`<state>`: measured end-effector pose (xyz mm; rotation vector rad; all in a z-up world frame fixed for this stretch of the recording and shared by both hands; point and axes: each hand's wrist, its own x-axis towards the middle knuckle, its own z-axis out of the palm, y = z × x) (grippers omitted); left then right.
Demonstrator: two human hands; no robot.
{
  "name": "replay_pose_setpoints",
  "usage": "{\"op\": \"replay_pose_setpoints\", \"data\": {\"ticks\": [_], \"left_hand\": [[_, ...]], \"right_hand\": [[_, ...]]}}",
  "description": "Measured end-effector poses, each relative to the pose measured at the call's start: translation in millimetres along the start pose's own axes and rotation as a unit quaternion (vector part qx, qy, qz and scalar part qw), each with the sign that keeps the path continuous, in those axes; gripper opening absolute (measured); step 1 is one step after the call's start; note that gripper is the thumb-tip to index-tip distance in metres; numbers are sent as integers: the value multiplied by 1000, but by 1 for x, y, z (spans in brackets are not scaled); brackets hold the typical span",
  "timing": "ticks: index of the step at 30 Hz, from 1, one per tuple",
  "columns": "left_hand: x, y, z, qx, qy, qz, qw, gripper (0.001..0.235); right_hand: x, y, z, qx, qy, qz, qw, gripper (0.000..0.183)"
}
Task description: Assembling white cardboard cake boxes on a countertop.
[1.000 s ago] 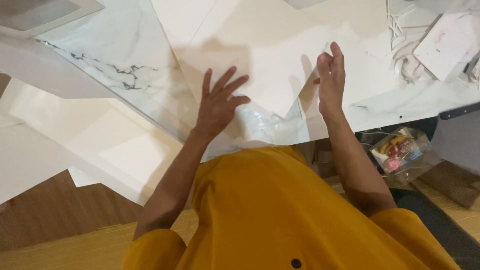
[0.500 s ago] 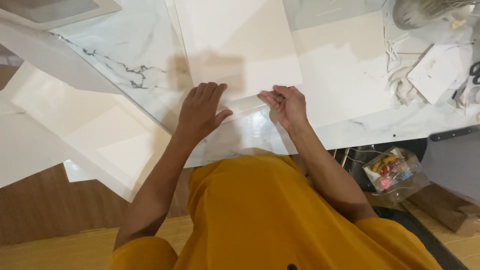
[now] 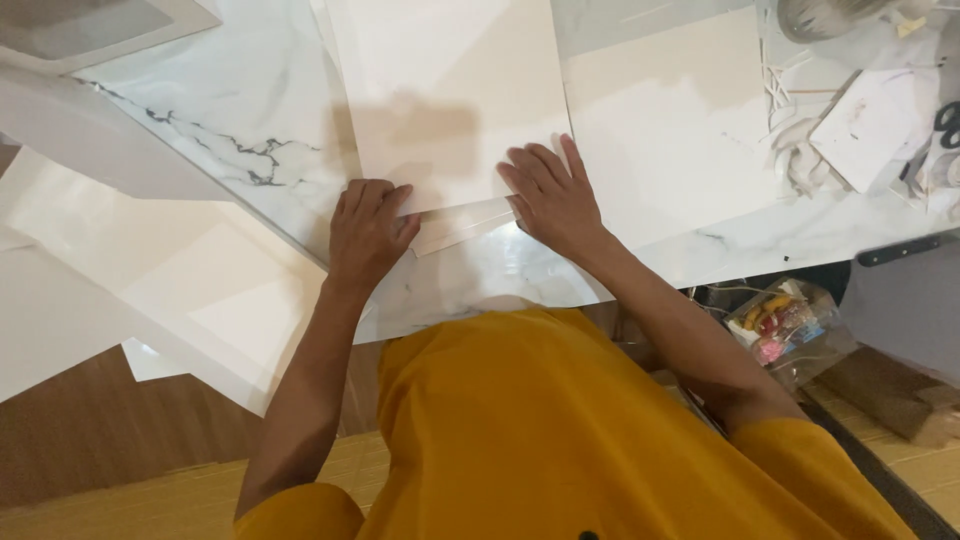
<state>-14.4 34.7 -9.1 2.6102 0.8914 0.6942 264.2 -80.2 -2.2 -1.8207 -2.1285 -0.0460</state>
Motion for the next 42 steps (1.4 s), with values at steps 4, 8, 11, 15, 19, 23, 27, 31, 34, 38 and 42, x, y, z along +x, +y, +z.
{"op": "replay_pose_setpoints", "data": {"ticks": [4,8,11,15,19,23,27,31,34,38,42], "left_hand": [[-6,-1,0,21,-17,-45,999,41],[-1,-1,0,49,-8,-30,998,38],[4,-4,0,44,6,-36,998,31],[11,-10,7,2,-16,-125,992,25],[27,-9,12,-13,-88,-220,971,27],[33,-5,21,46,-55,-276,959,43],[24,-11,46,102,-26,-226,968,63],[19,-19,66,182,-71,-163,967,70],[34,-2,63,270,-98,-156,945,70],[42,4,50,111,-156,-254,948,72],[40,1,55,122,-157,-245,949,72]], "right_hand": [[-1,4,20,17,-9,-24,1000,40],[10,0,7,21,-16,-23,999,35],[14,3,5,45,-19,-5,999,30],[22,18,10,96,-70,51,992,10],[53,35,6,123,-183,150,964,10],[68,35,6,110,-237,274,926,37],[62,29,14,59,-84,183,978,67],[51,17,48,16,-128,163,978,70],[48,-2,72,-58,-160,112,979,77],[72,-42,83,73,-170,118,976,76],[71,-36,91,149,-180,118,965,77]]}}
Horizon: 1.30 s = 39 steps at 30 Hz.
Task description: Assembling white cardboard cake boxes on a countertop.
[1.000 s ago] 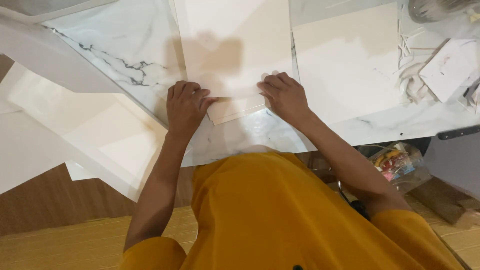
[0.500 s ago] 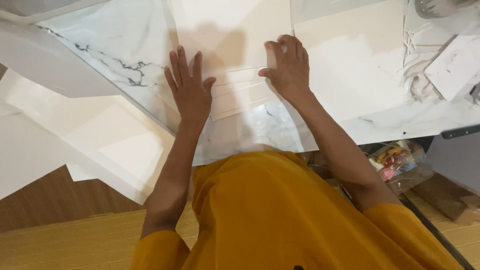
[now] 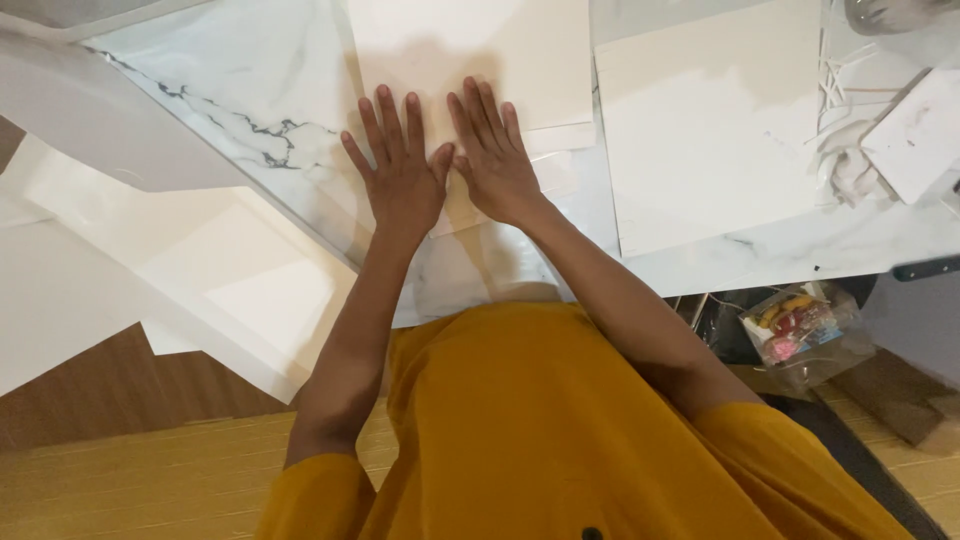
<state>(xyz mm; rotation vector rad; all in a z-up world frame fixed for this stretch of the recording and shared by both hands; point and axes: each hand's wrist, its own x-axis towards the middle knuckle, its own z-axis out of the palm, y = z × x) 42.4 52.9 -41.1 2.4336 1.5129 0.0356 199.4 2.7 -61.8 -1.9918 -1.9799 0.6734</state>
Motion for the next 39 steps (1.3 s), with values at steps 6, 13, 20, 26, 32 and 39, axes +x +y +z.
{"op": "replay_pose_setpoints", "data": {"ticks": [6,13,20,26,32,39], "left_hand": [[0,-9,9,0,18,15,1000,74],[-17,-5,-16,-101,82,129,983,44],[-15,-1,-42,-145,197,178,953,22],[4,-22,-76,-130,278,231,923,30],[-11,-6,-64,-85,201,244,945,8],[-38,21,-68,-164,48,239,956,49]], "right_hand": [[-7,54,-34,-78,2,159,984,76],[-29,99,-65,-13,27,155,988,81],[-45,97,-110,482,253,210,812,72],[-63,97,-137,665,137,271,682,30],[-79,86,-96,702,198,284,622,21],[-95,71,-65,734,192,283,587,16]]}}
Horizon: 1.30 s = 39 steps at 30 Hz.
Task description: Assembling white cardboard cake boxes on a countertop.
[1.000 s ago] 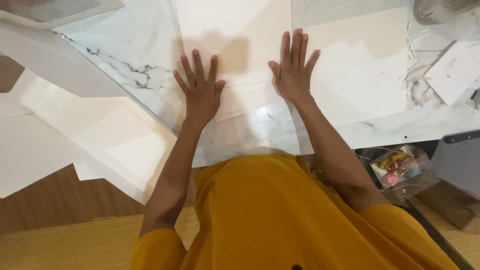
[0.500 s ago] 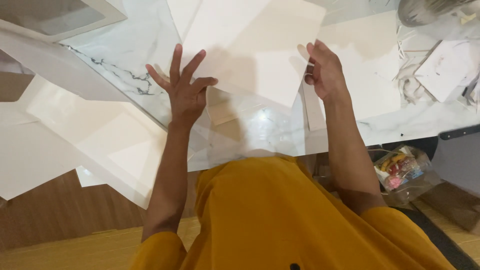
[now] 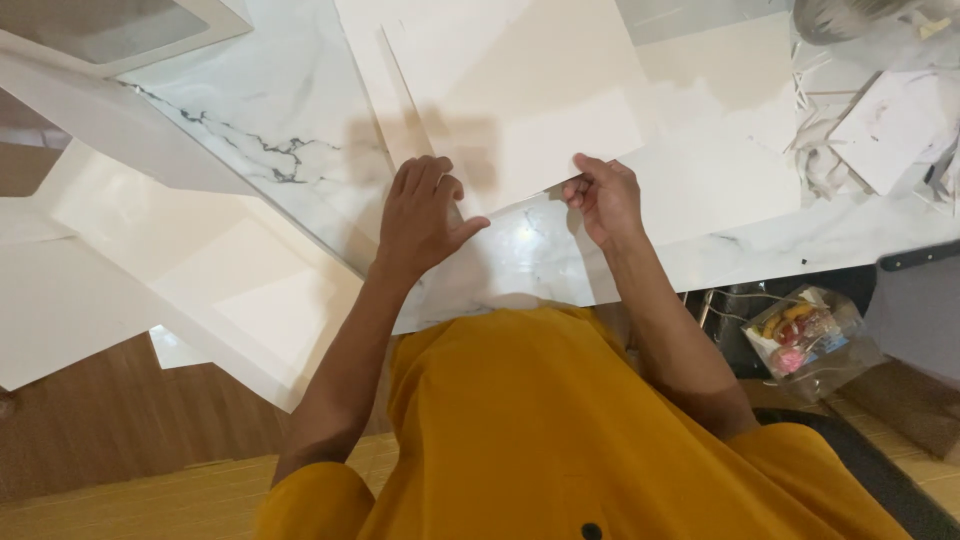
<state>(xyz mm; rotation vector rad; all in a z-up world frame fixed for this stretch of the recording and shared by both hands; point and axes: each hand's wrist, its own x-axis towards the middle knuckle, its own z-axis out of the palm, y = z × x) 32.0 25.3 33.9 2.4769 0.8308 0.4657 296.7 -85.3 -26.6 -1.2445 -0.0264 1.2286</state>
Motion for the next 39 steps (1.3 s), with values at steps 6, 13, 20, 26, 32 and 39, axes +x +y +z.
{"op": "replay_pose_setpoints", "data": {"ticks": [6,13,20,26,32,39], "left_hand": [[-12,-40,37,4,16,0,1000,28],[7,-46,35,-5,-3,-65,998,25],[8,-45,-1,-81,18,-86,993,21],[9,-40,-18,-100,27,-91,990,21],[1,-23,-32,28,54,10,998,34],[4,-26,-10,110,9,94,989,46]], "right_hand": [[1,16,-5,-16,19,22,999,17],[-31,-2,13,-114,-2,114,987,32],[-77,-26,16,-587,-15,-354,728,23],[-53,-34,25,-706,-109,-492,499,47],[-34,-15,16,-673,-167,-479,539,34],[-30,-7,12,-663,-168,-482,548,32]]}}
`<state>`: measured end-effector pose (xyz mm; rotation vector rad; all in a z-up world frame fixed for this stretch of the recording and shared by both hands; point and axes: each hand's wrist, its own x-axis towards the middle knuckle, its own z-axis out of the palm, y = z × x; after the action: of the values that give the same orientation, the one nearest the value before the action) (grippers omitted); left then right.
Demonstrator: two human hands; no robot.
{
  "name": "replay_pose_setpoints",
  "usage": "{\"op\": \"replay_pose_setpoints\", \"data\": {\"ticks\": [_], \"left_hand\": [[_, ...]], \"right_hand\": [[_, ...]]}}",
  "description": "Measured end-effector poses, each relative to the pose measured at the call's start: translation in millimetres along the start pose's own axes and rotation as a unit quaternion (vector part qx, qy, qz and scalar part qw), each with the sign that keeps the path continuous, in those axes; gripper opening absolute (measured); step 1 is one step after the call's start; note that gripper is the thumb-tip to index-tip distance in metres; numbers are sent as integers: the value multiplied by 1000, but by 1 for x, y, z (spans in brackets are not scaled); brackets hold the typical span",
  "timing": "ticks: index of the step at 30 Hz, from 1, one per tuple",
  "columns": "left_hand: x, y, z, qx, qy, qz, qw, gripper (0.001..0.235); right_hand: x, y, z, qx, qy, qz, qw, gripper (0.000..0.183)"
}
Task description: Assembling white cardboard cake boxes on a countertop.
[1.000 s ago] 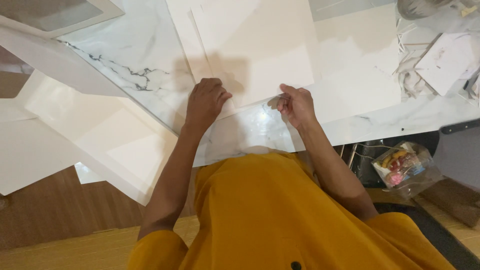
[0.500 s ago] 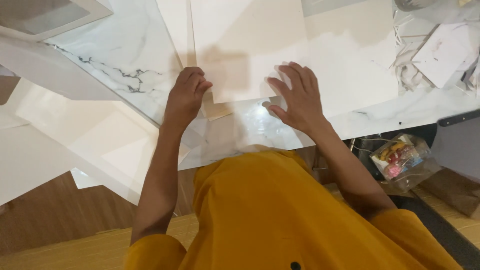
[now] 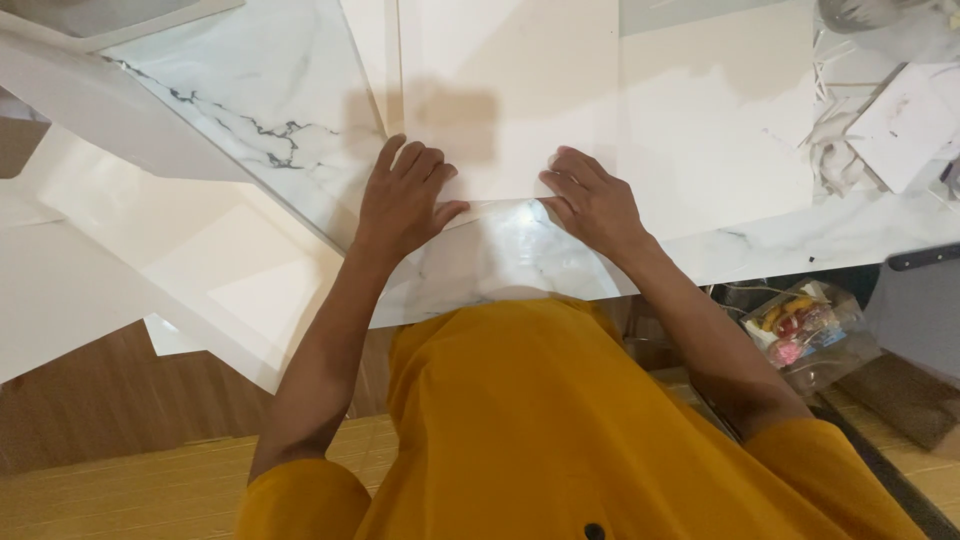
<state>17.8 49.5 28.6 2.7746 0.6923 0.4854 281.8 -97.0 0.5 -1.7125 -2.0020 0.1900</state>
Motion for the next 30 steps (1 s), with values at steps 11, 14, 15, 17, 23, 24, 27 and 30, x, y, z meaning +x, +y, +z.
{"op": "replay_pose_setpoints", "data": {"ticks": [11,14,15,17,23,24,27,30], "left_hand": [[8,-26,37,-94,-115,-105,983,25],[23,-30,37,-114,-146,-176,967,29],[28,-30,36,-119,-148,-210,959,33],[32,-32,44,-109,-130,-229,959,40],[41,-36,50,-91,-138,-279,946,54],[43,-37,50,-94,-151,-287,941,54],[48,-35,47,-101,-171,-301,933,55],[47,-35,41,-111,-184,-313,925,54]], "right_hand": [[10,27,8,43,-84,48,994,16],[41,32,-3,81,-209,186,957,12],[54,30,-9,82,-290,297,906,16],[67,28,-10,44,-261,303,916,25],[61,51,1,-61,-129,238,961,82],[58,56,-1,-57,-111,209,970,88],[38,78,4,-10,-114,165,980,90],[28,77,-2,-34,-125,150,980,96]]}}
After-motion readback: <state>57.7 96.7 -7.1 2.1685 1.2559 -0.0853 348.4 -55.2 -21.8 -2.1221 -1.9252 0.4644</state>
